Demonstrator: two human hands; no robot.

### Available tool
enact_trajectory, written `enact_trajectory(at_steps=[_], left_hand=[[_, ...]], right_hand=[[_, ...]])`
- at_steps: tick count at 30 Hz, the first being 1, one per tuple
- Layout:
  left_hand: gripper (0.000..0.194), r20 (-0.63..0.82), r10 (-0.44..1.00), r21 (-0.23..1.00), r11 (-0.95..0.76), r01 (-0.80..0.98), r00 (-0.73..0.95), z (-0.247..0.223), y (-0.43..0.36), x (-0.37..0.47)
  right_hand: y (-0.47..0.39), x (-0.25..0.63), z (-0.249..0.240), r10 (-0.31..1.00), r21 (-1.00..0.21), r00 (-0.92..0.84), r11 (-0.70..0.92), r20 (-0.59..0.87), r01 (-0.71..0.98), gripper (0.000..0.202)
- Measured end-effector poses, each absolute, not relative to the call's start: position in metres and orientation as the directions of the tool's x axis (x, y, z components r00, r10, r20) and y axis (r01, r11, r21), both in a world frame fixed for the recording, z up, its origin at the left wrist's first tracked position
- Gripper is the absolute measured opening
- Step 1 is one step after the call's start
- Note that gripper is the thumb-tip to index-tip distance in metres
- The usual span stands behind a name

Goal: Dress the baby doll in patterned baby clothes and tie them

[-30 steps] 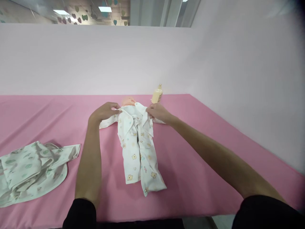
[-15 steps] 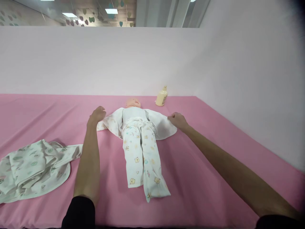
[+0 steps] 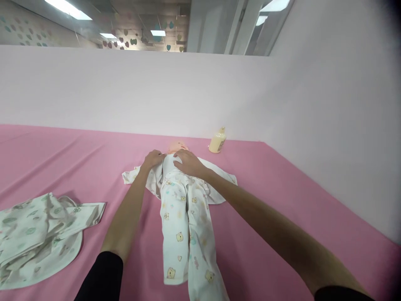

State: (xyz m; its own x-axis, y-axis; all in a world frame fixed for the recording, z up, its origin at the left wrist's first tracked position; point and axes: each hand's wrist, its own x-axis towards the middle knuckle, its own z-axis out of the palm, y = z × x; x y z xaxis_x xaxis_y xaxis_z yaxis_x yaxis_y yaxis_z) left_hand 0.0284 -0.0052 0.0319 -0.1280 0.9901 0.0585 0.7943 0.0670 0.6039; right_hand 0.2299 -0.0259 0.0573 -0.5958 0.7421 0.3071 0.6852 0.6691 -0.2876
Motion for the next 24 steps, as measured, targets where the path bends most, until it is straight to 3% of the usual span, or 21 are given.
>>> enact_trajectory(at_steps=[3, 6, 9, 11, 16, 24], left_hand=[[0.025, 0.1, 0.983, 0.582, 0.065, 0.81, -0.151, 0.028, 0.008, 0.024], [0.022, 0.118, 0.976, 0.579, 0.081, 0.811, -0.182, 0.024, 0.018, 0.019], [0.022, 0.117, 0.974, 0.582, 0.091, 0.808, -0.194, 0.022, 0.024, 0.016], [0.023, 0.111, 0.976, 0.582, 0.091, 0.808, -0.189, 0.02, 0.027, 0.013], [0.016, 0.039, 0.987, 0.585, 0.101, 0.804, -0.153, 0.012, 0.029, 0.001], [0.014, -0.214, 0.971, 0.578, 0.211, 0.789, -0.103, 0.004, 0.018, -0.037]], right_hand=[[0.0, 0.207, 0.057, 0.677, -0.198, -0.7, 0.736, 0.228, 0.647, 0.034], [0.023, 0.19, 0.058, 0.639, -0.201, -0.766, 0.761, 0.067, 0.617, 0.04], [0.032, 0.176, 0.065, 0.648, -0.231, -0.749, 0.714, -0.14, 0.661, 0.047], [0.03, 0.167, 0.07, 0.663, -0.182, -0.714, 0.691, -0.225, 0.699, 0.055], [0.018, 0.147, 0.071, 0.715, -0.051, -0.67, 0.675, -0.202, 0.736, 0.066], [0.018, 0.144, 0.07, 0.702, 0.009, -0.654, 0.684, -0.284, 0.73, 0.066]])
